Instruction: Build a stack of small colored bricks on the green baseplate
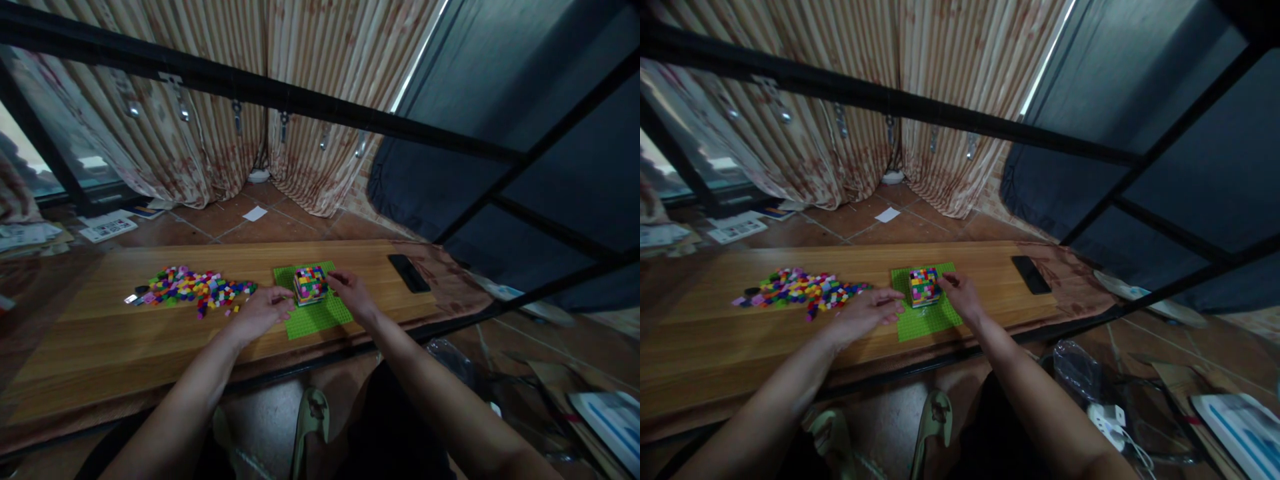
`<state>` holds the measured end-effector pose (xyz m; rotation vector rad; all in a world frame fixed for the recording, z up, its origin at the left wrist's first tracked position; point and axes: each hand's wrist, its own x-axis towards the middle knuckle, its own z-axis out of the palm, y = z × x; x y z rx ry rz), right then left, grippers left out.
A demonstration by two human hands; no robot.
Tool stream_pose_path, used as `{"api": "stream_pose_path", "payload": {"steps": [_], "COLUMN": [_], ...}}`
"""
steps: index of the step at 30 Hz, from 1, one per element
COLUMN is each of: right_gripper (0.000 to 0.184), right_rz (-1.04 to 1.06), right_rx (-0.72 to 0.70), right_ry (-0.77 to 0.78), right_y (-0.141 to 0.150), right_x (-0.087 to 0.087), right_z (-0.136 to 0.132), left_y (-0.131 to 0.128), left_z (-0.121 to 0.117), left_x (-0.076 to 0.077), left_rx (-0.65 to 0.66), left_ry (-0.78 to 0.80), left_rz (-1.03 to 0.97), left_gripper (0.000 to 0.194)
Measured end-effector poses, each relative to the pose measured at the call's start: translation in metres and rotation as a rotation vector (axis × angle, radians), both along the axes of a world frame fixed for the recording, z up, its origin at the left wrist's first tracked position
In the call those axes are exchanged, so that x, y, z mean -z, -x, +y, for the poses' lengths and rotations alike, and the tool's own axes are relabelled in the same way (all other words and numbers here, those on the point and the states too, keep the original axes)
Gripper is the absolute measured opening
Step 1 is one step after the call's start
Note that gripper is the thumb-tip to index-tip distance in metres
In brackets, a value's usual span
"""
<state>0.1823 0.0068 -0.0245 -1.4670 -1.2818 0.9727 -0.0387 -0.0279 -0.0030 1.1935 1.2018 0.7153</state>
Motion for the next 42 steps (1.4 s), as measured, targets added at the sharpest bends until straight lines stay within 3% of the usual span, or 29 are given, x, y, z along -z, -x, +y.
{"api": "stream_pose_path", "payload": {"steps": [10, 15, 20, 25, 29, 36, 40, 42], "right_gripper": [0.043, 0.038, 0.034, 0.041, 0.046, 0.039, 0.034, 0.032], "right_rz": [0.324, 0.366, 0.469, 0.561, 0.585, 0.271, -0.053, -0.277], "right_rx": [0.048, 0.101, 0.161, 0.134, 0.189, 0.123, 0.069, 0.077], "right_ry": [0.142, 0.06, 0.057, 0.178, 0.202, 0.053, -0.113, -0.143], "right_y": [0.017, 0.024, 0.031, 0.019, 0.005, -0.02, -0.061, -0.088], "right_x": [0.009, 0.016, 0.012, 0.005, 0.015, 0.042, 0.047, 0.049], "right_z": [-0.012, -0.008, -0.005, -0.015, -0.023, -0.027, -0.015, -0.005], "left_y": [0.001, 0.0, -0.005, -0.005, 0.007, 0.033, 0.046, 0.05], "left_z": [0.0, 0.002, -0.003, -0.017, -0.043, -0.089, -0.084, -0.074], "left_x": [0.007, 0.011, 0.022, 0.027, 0.03, 0.04, 0.035, 0.033], "left_rx": [0.0, -0.006, -0.109, -0.159, -0.213, -0.476, -0.549, -0.56], "left_ry": [0.007, 0.047, 0.05, 0.015, 0.033, -0.005, -0.135, -0.13], "left_rz": [0.035, 0.038, 0.042, 0.089, 0.102, 0.255, 0.668, 0.759], "left_gripper": [0.035, 0.04, 0.044, 0.041, 0.043, 0.045, 0.028, 0.027]}}
